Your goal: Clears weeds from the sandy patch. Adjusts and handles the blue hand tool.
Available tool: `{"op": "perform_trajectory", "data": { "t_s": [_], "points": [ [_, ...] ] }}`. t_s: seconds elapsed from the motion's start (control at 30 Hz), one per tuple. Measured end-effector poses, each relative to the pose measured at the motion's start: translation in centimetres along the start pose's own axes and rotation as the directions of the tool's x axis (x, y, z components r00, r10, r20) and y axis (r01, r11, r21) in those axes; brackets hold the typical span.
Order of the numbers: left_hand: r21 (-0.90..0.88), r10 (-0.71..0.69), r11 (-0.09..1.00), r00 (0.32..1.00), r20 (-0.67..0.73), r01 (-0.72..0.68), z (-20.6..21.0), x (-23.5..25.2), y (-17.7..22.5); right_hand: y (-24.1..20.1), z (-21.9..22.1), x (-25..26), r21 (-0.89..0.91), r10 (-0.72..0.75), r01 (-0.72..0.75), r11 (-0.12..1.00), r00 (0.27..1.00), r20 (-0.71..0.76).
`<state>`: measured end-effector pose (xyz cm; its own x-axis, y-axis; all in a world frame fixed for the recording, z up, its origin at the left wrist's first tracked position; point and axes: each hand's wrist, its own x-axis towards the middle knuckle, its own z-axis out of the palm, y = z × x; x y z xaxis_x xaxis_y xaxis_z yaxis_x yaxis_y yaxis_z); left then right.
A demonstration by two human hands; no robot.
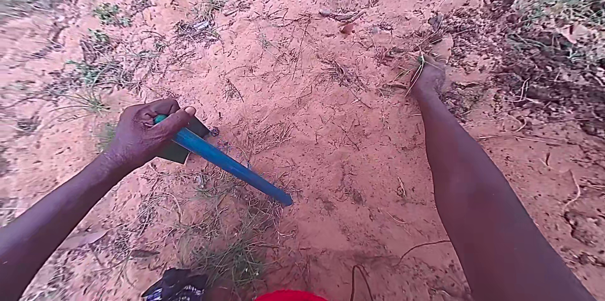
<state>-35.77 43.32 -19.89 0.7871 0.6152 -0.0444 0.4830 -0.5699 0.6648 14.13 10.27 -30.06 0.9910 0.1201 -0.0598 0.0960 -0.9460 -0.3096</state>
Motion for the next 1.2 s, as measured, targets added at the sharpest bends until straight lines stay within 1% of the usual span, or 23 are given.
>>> {"op": "perform_trajectory", "data": {
  "t_s": [0.07,0.13,0.27,0.33,0.4,0.43,0.5,0.53,0.57,0.63,0.67,0.7,0.73,0.8,0.83,0.87,0.9,0.93,0.97,1.07,1.13,1.2],
  "points": [
    [-0.005,-0.005,1.000,1.000,0.001,0.005,0.0,0.0,-0.1,0.3,0.1,0.0,0.002,-0.027,0.028,1.000,1.000,-0.008],
    [-0.006,-0.013,1.000,1.000,0.007,0.013,0.0,0.1,-0.5,0.6,0.1,-0.2,0.013,-0.013,0.013,1.000,1.000,-0.005],
    [-0.006,-0.021,1.000,1.000,0.021,0.021,-0.2,-0.1,-1.2,0.9,0.0,-0.9,0.104,-0.024,0.019,0.994,0.998,0.051],
    [0.004,-0.007,1.000,1.000,0.027,0.007,-0.4,-0.2,-1.1,1.4,0.0,-0.9,0.130,0.012,-0.018,0.991,0.999,0.050],
    [-0.008,0.008,1.000,1.000,0.022,-0.008,-0.4,-0.3,-0.2,2.0,-0.4,-1.8,0.231,0.068,-0.071,0.970,0.997,0.019],
    [-0.016,0.005,1.000,1.000,0.023,-0.005,-0.4,-0.3,0.8,2.4,-0.7,-2.6,0.308,0.070,-0.064,0.949,0.998,-0.006],
    [-0.034,0.007,0.999,1.000,0.020,-0.006,-0.4,-0.3,1.5,2.6,-1.5,-5.6,0.458,0.012,0.034,0.888,0.995,-0.096],
    [-0.039,0.011,0.999,1.000,0.021,-0.010,-0.4,-0.4,1.6,2.7,-2.1,-7.7,0.530,-0.014,0.082,0.844,0.991,-0.130],
    [-0.038,0.018,0.999,1.000,0.022,-0.017,-0.5,-0.4,1.7,2.6,-2.6,-10.0,0.617,-0.004,0.093,0.782,0.990,-0.144],
    [-0.027,0.033,0.999,0.999,0.027,-0.032,-0.5,-0.4,1.8,3.5,-2.7,-14.2,0.774,0.060,0.044,0.631,0.993,-0.106],
    [-0.029,0.035,0.999,0.999,0.027,-0.034,-0.5,-0.4,1.9,3.9,-2.6,-15.9,0.815,0.110,-0.022,0.580,0.993,-0.051],
    [-0.040,0.030,0.999,0.999,0.030,-0.029,-0.5,-0.4,1.9,4.2,-2.5,-17.3,0.809,0.144,-0.077,0.583,0.990,-0.010],
    [-0.045,0.030,0.999,0.999,0.029,-0.028,-0.5,-0.4,1.9,4.4,-2.5,-18.3,0.782,0.143,-0.116,0.612,0.989,0.035],
    [-0.050,0.030,0.998,0.999,0.040,-0.028,-0.5,-0.4,2.1,4.7,-1.5,-18.9,0.664,0.068,-0.112,0.739,0.993,0.092],
    [-0.051,0.029,0.998,0.998,0.047,-0.027,-0.6,-0.4,2.2,4.4,-1.0,-18.9,0.568,0.031,-0.086,0.819,0.994,0.105],
    [-0.058,0.027,0.998,0.998,0.053,-0.024,-0.6,-0.4,2.4,4.0,-0.8,-18.8,0.445,-0.043,-0.011,0.895,0.993,0.111],
    [-0.067,0.025,0.998,0.998,0.054,-0.021,-0.6,-0.4,2.4,3.1,-0.6,-18.6,0.346,-0.081,0.035,0.937,0.990,0.118],
    [-0.074,0.021,0.997,0.998,0.051,-0.017,-0.6,-0.4,2.3,2.5,-0.2,-18.2,0.286,-0.114,0.083,0.955,0.989,0.095],
    [-0.076,0.012,0.997,0.999,0.053,-0.008,-0.6,-0.4,2.3,2.1,0.6,-17.4,0.275,-0.122,0.100,0.956,0.990,0.065],
    [-0.062,0.019,0.998,0.998,0.059,-0.015,-0.7,-0.4,2.1,0.8,1.6,-15.7,0.274,-0.031,0.020,0.962,0.999,0.035],
    [-0.056,0.038,0.998,0.997,0.063,-0.034,-0.8,-0.6,1.9,0.2,1.1,-15.1,0.236,-0.072,0.050,0.970,0.994,0.086],
    [-0.056,0.035,0.998,0.997,0.070,-0.031,-1.1,-0.8,1.8,0.2,0.8,-14.3,0.216,-0.111,0.070,0.974,0.976,0.187]
  ]
}}
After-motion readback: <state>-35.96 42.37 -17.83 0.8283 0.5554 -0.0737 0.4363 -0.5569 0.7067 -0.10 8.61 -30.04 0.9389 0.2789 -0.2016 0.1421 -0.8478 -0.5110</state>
